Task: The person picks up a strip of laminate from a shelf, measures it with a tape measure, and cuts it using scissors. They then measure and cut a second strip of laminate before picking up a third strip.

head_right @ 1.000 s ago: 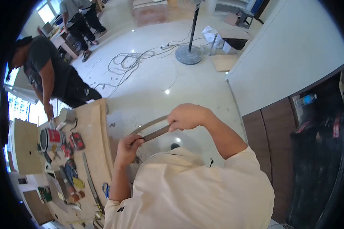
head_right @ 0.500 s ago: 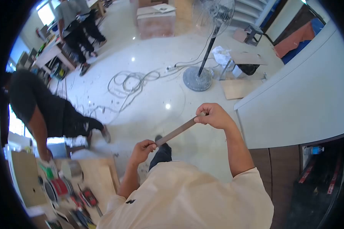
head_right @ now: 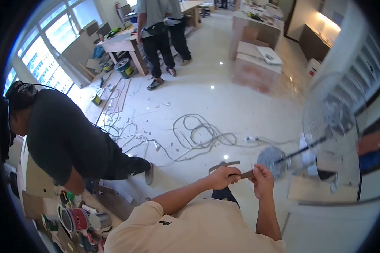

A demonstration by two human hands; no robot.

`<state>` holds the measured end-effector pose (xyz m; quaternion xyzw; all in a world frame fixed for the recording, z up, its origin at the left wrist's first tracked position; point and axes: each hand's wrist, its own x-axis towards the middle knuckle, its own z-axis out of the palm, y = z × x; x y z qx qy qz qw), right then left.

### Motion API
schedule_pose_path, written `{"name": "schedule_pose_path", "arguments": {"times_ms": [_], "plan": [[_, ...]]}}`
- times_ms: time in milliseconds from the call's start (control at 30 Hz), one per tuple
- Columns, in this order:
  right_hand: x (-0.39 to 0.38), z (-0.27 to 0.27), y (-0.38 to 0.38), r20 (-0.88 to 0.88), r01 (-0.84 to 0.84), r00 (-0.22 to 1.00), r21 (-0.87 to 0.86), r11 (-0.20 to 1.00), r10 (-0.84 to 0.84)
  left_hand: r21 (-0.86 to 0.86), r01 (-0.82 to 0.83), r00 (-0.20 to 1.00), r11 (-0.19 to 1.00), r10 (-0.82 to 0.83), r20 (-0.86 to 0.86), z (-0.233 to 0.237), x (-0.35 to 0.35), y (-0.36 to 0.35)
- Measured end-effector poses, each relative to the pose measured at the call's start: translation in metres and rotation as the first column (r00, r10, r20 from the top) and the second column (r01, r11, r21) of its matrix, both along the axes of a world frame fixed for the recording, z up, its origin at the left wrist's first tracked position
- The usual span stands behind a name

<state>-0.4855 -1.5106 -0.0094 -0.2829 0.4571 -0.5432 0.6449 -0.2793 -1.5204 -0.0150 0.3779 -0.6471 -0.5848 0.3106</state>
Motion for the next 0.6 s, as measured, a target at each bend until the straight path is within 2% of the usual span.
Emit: {"name": "schedule_pose_path", "arguments": {"times_ms": [100,200,233,333,400,467,533,600], "plan": [[0.007,-0.016,-0.100,-0.012,-0.114,0.993,-0.016,0.993,0.114,-0.057,-0.044,0.992,0.997,0.050,0.115,-0.004,0.009,-0.090],[0.021,-0.033,-0.221,-0.137,-0.149,0.981,-0.068,0.986,0.139,0.051,-0.075,0.980,0.996,0.064,0.189,0.000,0.031,-0.192],[0.028,-0.035,-0.261,-0.229,-0.114,0.969,-0.096,0.989,0.089,0.070,-0.116,0.976,0.991,0.101,0.192,-0.002,0.039,-0.223],[0.036,-0.003,-0.365,-0.314,-0.095,0.949,-0.196,0.976,0.029,0.049,-0.258,0.944,0.965,0.241,0.226,0.002,0.071,-0.297],[0.030,0.019,-0.428,-0.297,-0.001,0.952,-0.234,0.972,-0.070,-0.128,-0.315,0.877,0.941,0.340,0.339,0.008,0.091,-0.341],[0.008,0.027,-0.494,-0.278,0.058,0.949,-0.305,0.950,-0.147,-0.131,-0.402,0.825,0.906,0.420,0.379,0.005,0.107,-0.385],[-0.015,0.027,-0.552,-0.308,0.134,0.919,-0.342,0.930,-0.246,-0.209,-0.422,0.771,0.882,0.471,0.429,-0.033,0.127,-0.437],[-0.039,0.020,-0.605,-0.330,0.205,0.885,-0.359,0.911,-0.329,-0.148,-0.466,0.747,0.872,0.478,0.461,-0.067,0.138,-0.493]]}}
